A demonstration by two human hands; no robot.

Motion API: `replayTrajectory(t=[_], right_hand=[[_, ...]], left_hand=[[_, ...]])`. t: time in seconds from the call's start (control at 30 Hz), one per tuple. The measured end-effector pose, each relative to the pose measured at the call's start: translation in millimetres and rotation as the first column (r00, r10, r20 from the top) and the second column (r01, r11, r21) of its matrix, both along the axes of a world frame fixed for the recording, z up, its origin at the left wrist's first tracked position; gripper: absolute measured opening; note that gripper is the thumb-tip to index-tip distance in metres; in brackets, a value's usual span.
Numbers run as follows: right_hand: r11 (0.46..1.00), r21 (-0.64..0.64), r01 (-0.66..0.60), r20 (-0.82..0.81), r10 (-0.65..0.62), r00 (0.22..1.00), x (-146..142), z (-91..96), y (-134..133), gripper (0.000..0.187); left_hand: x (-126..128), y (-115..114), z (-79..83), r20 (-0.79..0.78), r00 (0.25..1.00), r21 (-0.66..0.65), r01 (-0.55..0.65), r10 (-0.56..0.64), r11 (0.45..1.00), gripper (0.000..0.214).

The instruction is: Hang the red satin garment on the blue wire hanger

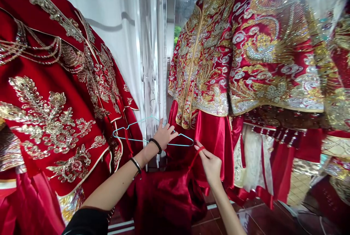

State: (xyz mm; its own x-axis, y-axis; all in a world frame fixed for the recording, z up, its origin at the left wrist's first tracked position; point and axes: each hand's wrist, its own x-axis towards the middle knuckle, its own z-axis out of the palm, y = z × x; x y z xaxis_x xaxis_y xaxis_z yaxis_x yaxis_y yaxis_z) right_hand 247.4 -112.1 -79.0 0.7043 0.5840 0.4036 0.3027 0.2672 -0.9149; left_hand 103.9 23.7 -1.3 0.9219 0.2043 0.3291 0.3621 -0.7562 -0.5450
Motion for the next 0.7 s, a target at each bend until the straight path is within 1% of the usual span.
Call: replayTrajectory(t=[0.1,0.2,0.27,0.33,0.4,0.53,0.6,0.7], right_hand=[[1.0,0.003,-0.007,0.013,0.007,1.0,7,10.5,-4,0.041],[0.996,-0.016,-0.084,0.059,0.085,0.995,6,24.5,-1,0.039],[0.988,-0.054,-0.147,0.128,0.153,0.98,2,34.5,4,0.035],[0.978,-0.109,-0.176,0.234,0.197,0.952,-2,43.9,9,0.027],[0.972,-0.172,-0.161,0.351,0.214,0.912,-5,51.7,16,0.021],[0.959,-0.271,-0.076,0.549,0.22,0.806,-6,60.8,29,0.024],[0.951,-0.307,-0.035,0.613,0.226,0.757,-5,62.0,36,0.025],[0.935,-0.355,-0.007,0.665,0.258,0.701,-3,61.8,43,0.027]], left_hand=[[-6,-5,2.4,-0.014,1.0,0.013,0.001,-0.001,1.0,0.061],[-10,-10,4.7,-0.023,1.0,0.022,0.014,-0.014,1.0,0.057],[-12,-13,6.1,-0.018,0.999,0.02,0.028,-0.027,0.999,0.055],[-13,-16,7.1,-0.009,0.999,0.007,0.037,-0.037,0.999,0.053],[-13,-17,7.5,-0.006,0.999,-0.022,0.043,-0.043,0.999,0.05],[-12,-16,5.3,0.005,0.999,-0.074,0.046,-0.046,0.996,0.051],[-11,-13,2.6,0.013,0.999,-0.074,0.045,-0.044,0.996,0.054],[-11,-9,-2.2,0.019,0.999,-0.055,0.042,-0.042,0.998,0.054]])
